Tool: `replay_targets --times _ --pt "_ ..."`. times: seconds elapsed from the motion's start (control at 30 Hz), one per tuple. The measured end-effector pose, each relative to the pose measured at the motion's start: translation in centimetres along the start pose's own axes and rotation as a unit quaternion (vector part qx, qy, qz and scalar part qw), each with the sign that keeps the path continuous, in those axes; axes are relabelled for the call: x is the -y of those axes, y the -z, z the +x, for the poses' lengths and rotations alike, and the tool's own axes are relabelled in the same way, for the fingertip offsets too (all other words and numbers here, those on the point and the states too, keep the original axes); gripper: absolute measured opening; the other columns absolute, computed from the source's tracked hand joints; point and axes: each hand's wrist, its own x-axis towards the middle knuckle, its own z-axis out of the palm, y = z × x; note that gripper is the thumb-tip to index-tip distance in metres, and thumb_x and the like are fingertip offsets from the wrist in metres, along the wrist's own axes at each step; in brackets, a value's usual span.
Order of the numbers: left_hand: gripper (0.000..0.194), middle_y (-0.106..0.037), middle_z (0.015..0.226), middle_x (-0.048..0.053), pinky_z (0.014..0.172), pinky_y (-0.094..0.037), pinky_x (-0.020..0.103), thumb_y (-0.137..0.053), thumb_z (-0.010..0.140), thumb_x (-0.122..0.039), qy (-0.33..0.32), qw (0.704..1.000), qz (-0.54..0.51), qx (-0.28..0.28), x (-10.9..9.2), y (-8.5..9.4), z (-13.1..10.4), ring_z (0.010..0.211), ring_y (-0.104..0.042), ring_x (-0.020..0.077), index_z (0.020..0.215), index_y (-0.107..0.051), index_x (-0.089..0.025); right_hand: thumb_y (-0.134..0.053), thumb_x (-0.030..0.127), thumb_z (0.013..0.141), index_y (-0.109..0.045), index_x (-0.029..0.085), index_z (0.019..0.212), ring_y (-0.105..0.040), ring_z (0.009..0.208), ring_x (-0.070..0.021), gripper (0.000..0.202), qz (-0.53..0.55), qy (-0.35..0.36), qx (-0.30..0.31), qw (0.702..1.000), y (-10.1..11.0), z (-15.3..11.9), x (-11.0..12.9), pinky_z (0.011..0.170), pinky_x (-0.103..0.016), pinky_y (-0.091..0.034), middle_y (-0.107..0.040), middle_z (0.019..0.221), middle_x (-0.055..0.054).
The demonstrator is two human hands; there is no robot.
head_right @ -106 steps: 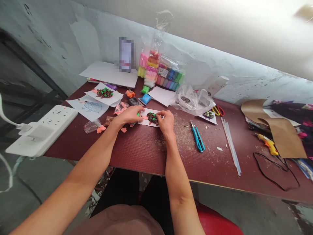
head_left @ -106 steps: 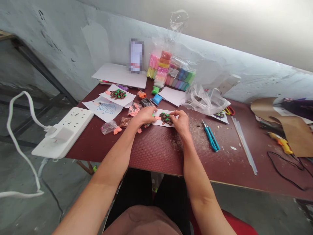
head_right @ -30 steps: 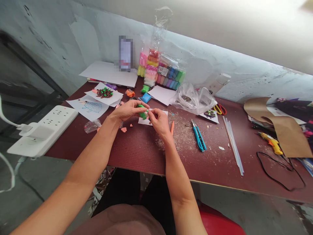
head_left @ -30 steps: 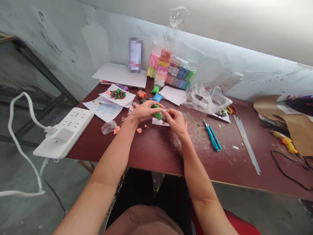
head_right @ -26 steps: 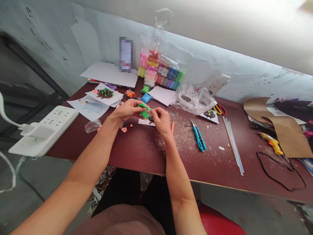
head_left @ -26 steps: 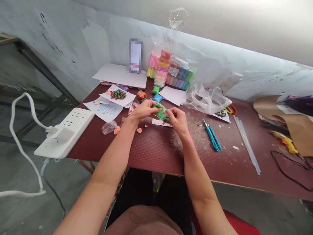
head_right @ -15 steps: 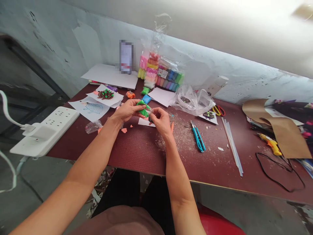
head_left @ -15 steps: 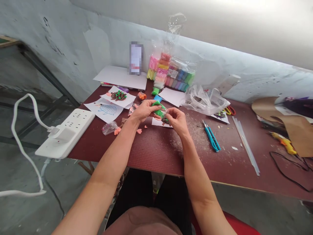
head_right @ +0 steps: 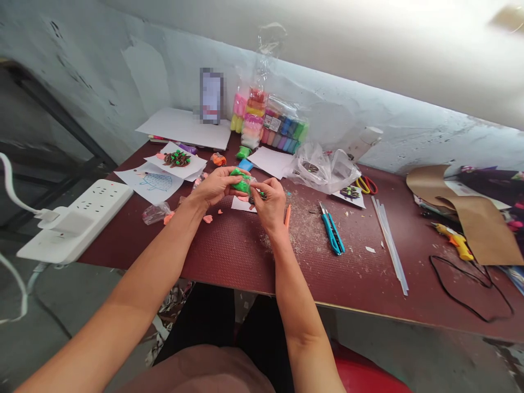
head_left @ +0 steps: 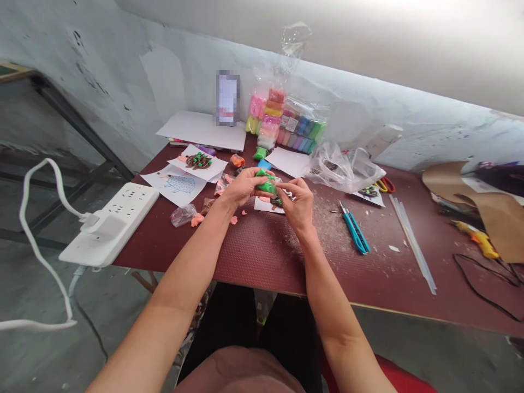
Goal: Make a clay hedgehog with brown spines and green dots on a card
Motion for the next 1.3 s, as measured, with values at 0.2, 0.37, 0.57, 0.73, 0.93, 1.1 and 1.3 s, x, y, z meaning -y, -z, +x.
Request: replay_targets --times 0.2,0.37,0.57,0.73,0.93,1.1,1.3 --pt "0.014 -0.073 0.087 0.005 0.081 -0.069 0.035 -0.075 0.094 -0.019 -0.009 0.999 -0.018 0.028 0.2 0.2 0.1 0.078 -0.073 0.0140 0.102 -0.070 -0.009 -0.067 0.024 0.092 -0.082 0.026 0.093 -0.058 0.085 -0.0179 0.016 0.022 -0.005 -0.024 0.999 -0.3 -0.1 -0.4 0.077 -0.035 -0.057 -0.061 0.093 -0.004" --pt "0.020 -0.073 0.092 0.003 0.081 -0.068 0.034 -0.080 0.091 -0.018 -0.021 0.997 -0.025 0.069 0.4 0.1 0.0 0.073 -0.072 0.0108 0.103 -0.067 -0.010 -0.073 0.028 0.091 -0.083 0.025 0.095 -0.056 0.078 -0.0133 0.012 0.082 -0.035 -0.058 0.994 -0.7 -0.5 -0.2 0.064 -0.028 -0.058 -0.058 0.098 -0.003" --pt "0.026 -0.073 0.097 0.004 0.080 -0.066 0.032 -0.068 0.092 -0.002 -0.006 0.998 -0.032 0.053 0.8 -0.1 0.2 0.074 -0.073 0.0107 0.115 -0.064 -0.011 -0.078 0.040 0.085 -0.084 0.024 0.095 -0.053 0.067 -0.0101 0.020 0.155 -0.079 -0.006 0.985 -0.5 0.0 -1.3 0.047 -0.024 -0.052 -0.056 0.098 -0.003" --pt "0.023 -0.073 0.096 0.004 0.076 -0.066 0.031 -0.064 0.096 -0.005 -0.001 1.000 -0.017 0.017 1.1 -0.2 0.5 0.073 -0.071 0.0111 0.118 -0.063 -0.011 -0.081 0.047 0.081 -0.083 0.023 0.089 -0.052 0.068 -0.0108 0.025 0.155 -0.081 0.056 0.983 -0.5 0.3 -2.0 0.047 -0.024 -0.053 -0.055 0.096 -0.003" --pt "0.024 -0.067 0.098 0.003 0.071 -0.065 0.030 -0.059 0.098 -0.005 0.008 0.999 0.027 -0.027 1.4 -0.9 0.4 0.070 -0.068 0.0102 0.120 -0.063 -0.012 -0.076 0.041 0.087 -0.083 0.025 0.091 -0.057 0.073 -0.0132 0.018 0.107 -0.047 0.101 0.988 -0.9 0.0 -2.2 0.058 -0.028 -0.057 -0.056 0.093 -0.002" --pt "0.029 -0.066 0.108 0.006 0.071 -0.065 0.030 -0.057 0.098 -0.004 -0.002 0.999 0.034 -0.039 1.4 -1.5 0.3 0.074 -0.069 0.0112 0.126 -0.061 -0.012 -0.070 0.030 0.094 -0.081 0.025 0.088 -0.061 0.078 -0.0161 0.014 0.019 -0.005 0.090 0.996 -0.6 0.0 -1.9 0.068 -0.031 -0.055 -0.060 0.088 -0.002" --pt "0.029 -0.063 0.087 0.000 0.068 -0.061 0.025 -0.052 0.102 -0.007 0.005 0.998 0.019 -0.054 0.8 -1.7 0.1 0.065 -0.063 0.0095 0.129 -0.060 -0.012 -0.071 0.023 0.094 -0.079 0.025 0.082 -0.061 0.083 -0.0182 0.015 -0.031 0.039 0.028 0.998 -0.7 -0.3 -1.3 0.077 -0.035 -0.055 -0.062 0.088 -0.003"
